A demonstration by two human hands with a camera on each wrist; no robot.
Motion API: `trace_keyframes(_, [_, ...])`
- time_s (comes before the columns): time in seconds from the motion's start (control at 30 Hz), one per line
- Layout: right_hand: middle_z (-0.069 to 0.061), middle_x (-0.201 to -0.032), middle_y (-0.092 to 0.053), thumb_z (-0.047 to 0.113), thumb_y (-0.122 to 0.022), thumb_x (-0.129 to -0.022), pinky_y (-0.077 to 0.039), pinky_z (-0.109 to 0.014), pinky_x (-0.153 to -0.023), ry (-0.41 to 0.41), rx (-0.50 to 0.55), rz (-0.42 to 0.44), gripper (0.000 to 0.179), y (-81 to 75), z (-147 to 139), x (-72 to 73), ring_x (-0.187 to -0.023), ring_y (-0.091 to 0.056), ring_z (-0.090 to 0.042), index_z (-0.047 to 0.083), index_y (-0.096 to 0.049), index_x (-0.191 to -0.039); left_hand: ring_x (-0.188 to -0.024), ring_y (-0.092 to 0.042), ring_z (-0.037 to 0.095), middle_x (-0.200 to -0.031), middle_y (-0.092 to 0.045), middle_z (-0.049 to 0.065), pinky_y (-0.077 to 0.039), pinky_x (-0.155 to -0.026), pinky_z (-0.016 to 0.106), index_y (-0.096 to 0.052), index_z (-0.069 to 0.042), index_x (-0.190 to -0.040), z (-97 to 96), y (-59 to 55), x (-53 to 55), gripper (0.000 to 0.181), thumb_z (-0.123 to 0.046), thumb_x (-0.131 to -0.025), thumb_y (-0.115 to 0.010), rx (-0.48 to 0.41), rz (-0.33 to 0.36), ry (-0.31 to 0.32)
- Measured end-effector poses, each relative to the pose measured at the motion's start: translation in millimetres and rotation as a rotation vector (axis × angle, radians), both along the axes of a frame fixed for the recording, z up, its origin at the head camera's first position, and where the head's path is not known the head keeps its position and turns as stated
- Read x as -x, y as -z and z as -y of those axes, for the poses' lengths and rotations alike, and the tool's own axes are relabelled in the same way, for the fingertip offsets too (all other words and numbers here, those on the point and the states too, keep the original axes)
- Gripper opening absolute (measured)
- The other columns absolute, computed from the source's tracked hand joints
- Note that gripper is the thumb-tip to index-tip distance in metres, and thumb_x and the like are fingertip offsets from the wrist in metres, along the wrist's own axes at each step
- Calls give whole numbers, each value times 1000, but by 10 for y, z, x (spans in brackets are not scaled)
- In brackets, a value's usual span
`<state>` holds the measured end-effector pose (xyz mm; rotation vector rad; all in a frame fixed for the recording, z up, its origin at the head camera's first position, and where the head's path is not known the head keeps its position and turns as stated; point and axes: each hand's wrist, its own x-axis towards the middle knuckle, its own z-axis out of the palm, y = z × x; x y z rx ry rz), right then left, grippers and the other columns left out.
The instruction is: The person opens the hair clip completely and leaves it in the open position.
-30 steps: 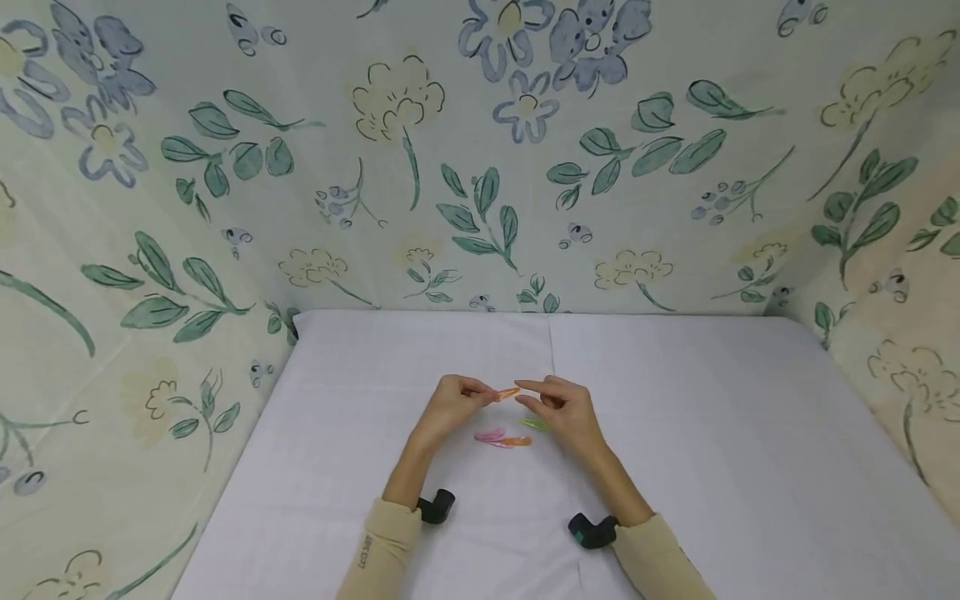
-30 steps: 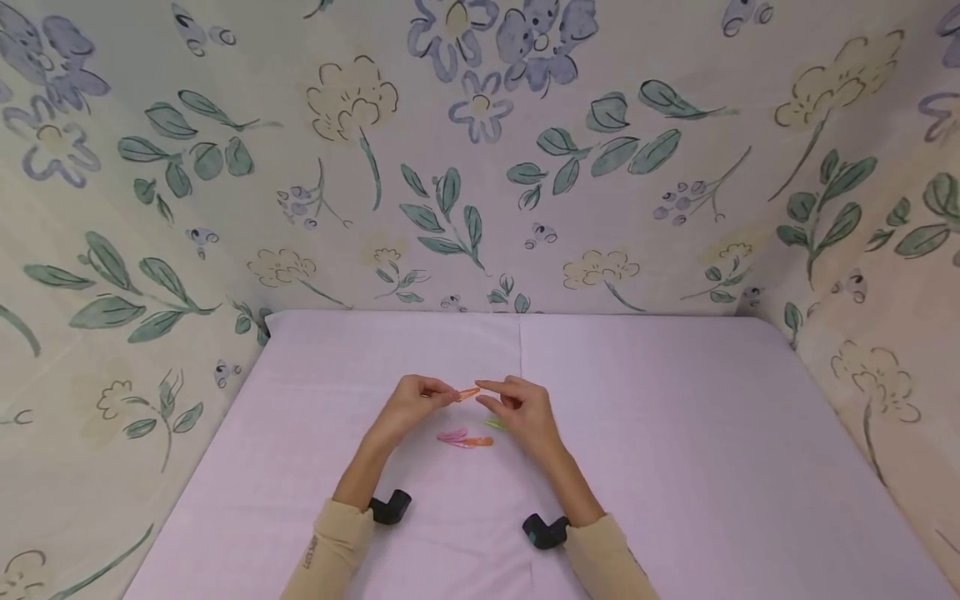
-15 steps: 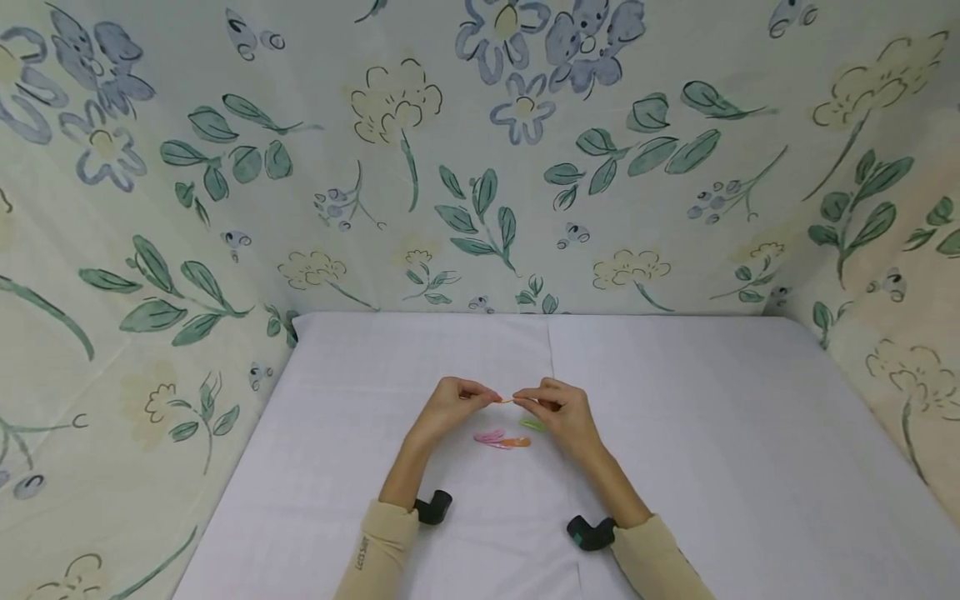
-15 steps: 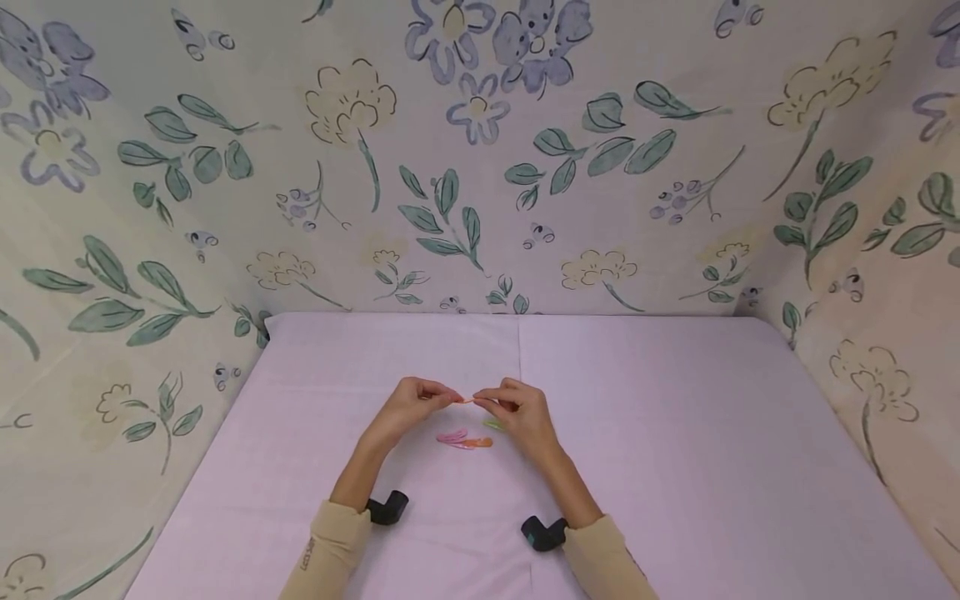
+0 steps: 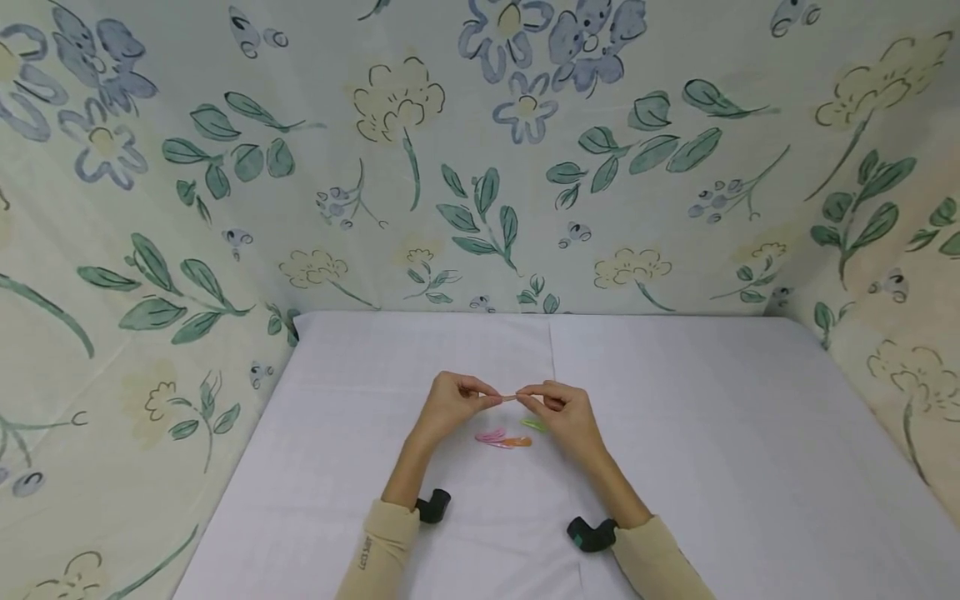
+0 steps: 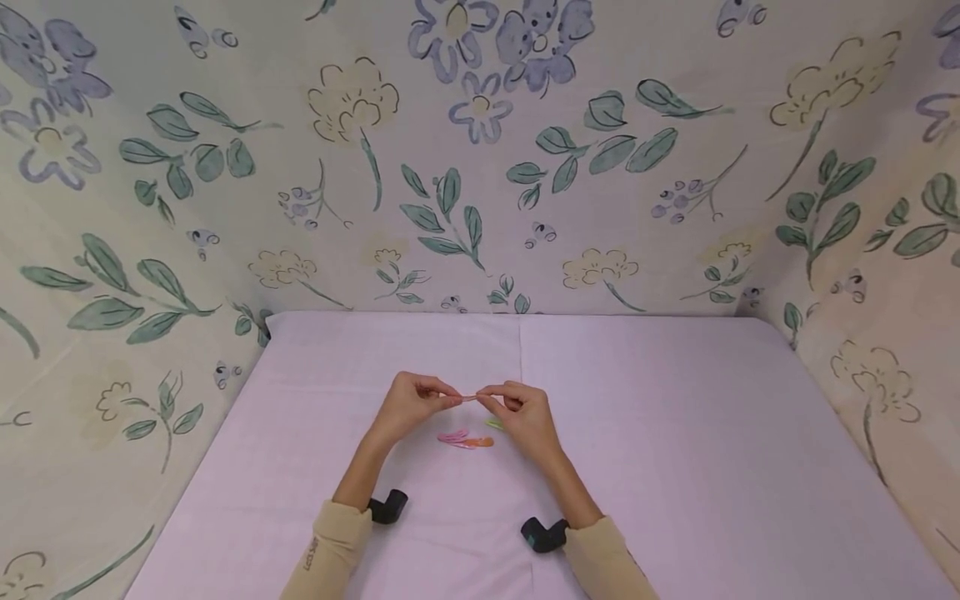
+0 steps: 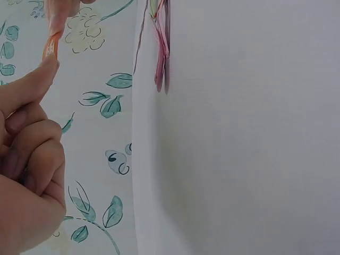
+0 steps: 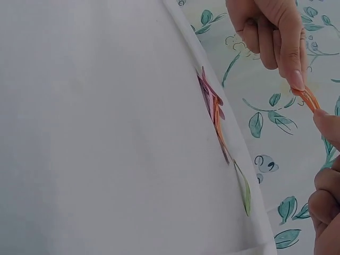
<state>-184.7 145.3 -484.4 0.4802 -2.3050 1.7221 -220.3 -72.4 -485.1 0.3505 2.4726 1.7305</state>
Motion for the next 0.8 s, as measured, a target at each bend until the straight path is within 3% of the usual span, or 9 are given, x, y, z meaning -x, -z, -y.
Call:
trace_keyframes(0.33, [-7,-56,-28,-1,-81,-85,-22,-21,-53,38,13,-17,6,-48,54,4,-57,-22,-3,-3,-81,-91,-50,-32,8,-51,-38,-5,-27,-48,21,-82,-5,-79,-63,-28,-29,6,-7,-85,-85,11,-139,-23])
trace_keyframes(0.47, [-5,-54,-26,-4,-82,-84,-18,-17,-49,93,19,-38,5,67,66,97,-53,-17,0,-5,-79,-88,-50,-32,6,-51,-39,-5,-27,-48,20,-81,-4,-79,-123,-52,-18,6,-4,-84,-84,65,-237,-43])
trace_keyframes(0.63, [-5,-49,-27,-6,-83,-81,-15,-16,-48,133,7,-164,6,195,88,215,-52,-18,1,-2,-80,-84,-49,-35,4,-51,-45,-3,-29,-48,19,-81,-2,-79,-168,-116,18,6,-1,-85,-82,152,-369,-65])
trace_keyframes(0.8, [0,-49,-30,2,-85,-83,-18,-17,-46,130,-24,-224,5,220,62,281,-52,-20,3,4,-82,-85,-50,-37,5,-54,-55,2,-30,-49,18,-81,0,-82,-132,-144,94,5,-3,-85,-83,161,-389,-24])
